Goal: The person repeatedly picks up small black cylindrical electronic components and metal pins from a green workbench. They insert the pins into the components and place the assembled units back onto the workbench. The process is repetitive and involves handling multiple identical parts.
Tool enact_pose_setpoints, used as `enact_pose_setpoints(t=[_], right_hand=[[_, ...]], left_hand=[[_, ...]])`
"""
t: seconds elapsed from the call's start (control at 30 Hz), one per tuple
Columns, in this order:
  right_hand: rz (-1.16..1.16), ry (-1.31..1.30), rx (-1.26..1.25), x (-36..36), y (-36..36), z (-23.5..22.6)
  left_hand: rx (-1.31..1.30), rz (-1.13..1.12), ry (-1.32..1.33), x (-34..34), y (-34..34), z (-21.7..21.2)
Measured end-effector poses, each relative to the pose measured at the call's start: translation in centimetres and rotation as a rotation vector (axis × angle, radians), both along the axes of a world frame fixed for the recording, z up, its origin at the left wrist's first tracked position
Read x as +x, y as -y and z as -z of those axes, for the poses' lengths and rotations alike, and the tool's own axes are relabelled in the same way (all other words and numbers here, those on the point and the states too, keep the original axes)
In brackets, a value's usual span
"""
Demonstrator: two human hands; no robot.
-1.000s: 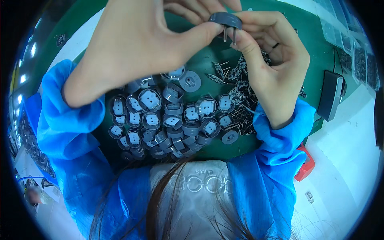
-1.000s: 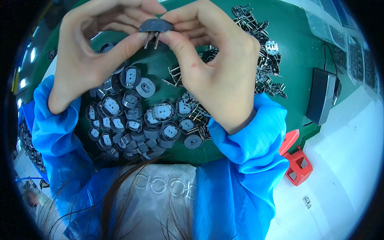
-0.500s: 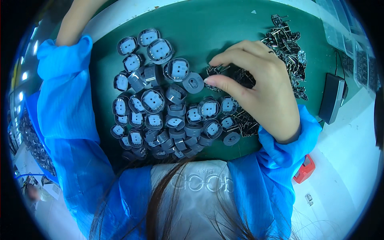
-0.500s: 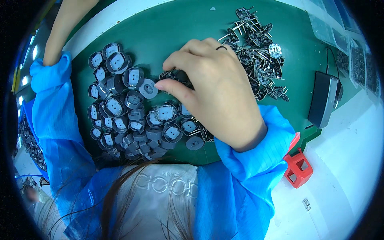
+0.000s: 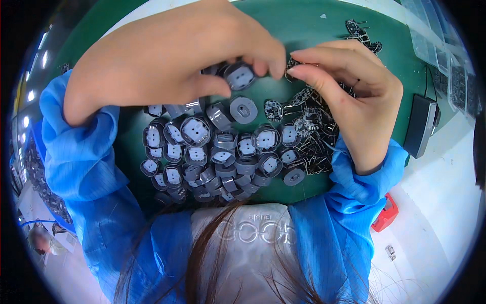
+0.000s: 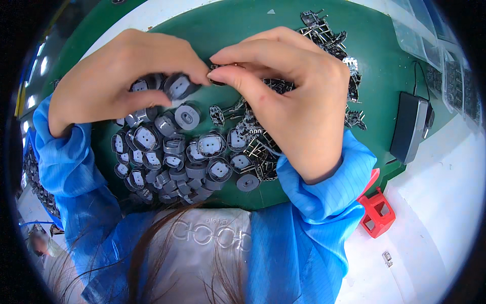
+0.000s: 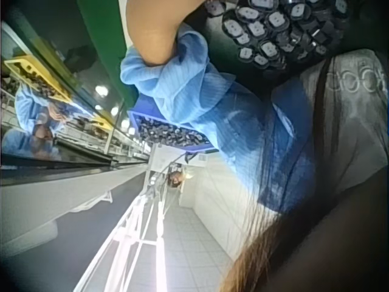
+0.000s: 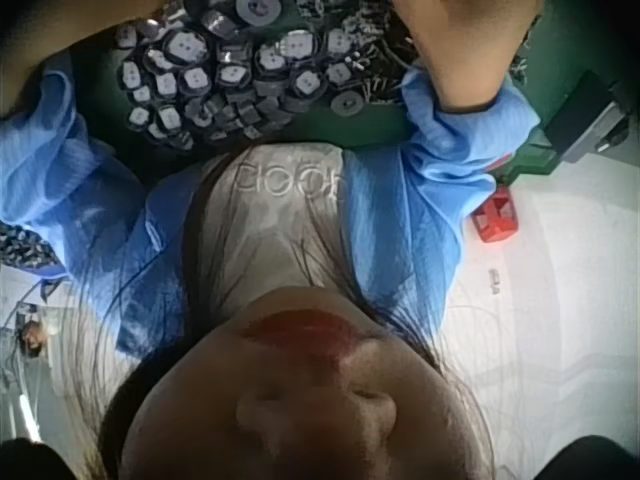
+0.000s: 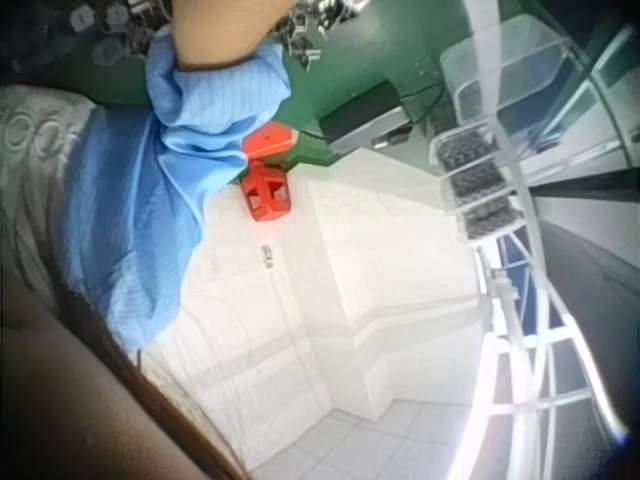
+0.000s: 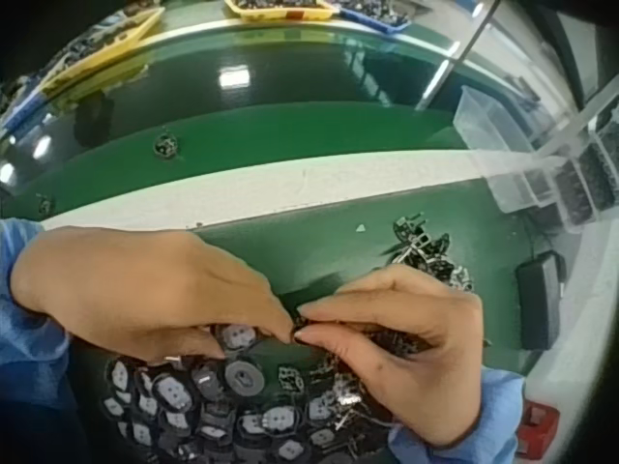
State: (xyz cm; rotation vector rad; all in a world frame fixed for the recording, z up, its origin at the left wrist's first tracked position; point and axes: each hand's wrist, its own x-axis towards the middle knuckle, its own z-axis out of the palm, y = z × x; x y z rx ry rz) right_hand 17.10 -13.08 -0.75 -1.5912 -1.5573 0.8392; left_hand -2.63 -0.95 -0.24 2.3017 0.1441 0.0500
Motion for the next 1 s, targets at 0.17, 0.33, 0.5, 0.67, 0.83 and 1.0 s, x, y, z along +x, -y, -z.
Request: enact_pose_setpoints(t=[0.17,0.33,0.5,0.67,0.83,1.0], right_hand=[[-0.025,0.040,0.110,0.3,-0.2,0.2],[0.135,0.085,0.101,-0.1,-0.1,0.8],[0.177,0.121,0.107,-0.1,-0.2,0.9],[0.090,0.170,0.123,0.7,-0.1,0.5],[0.116,-0.083,0.001,0.0,-0.1,-0.4],[-0.011,-0.068,0.118,0.0,0.0,-0.2]], left_hand=[[0.159,-0.154,0.139,0.7,-0.6,1.0],[0.002,-0.243,-0.027,0.6,-0.8,2.2],[0.260,-0.581,0.145,3.3,3.9,1.0],[0.124,-0.197,0.286,2.1,1.4,3.4],[-0.059,-0.276,0.114,1.6,0.7,3.0],[-0.480,-0.449,0.182,1.4,1.0,3.3]])
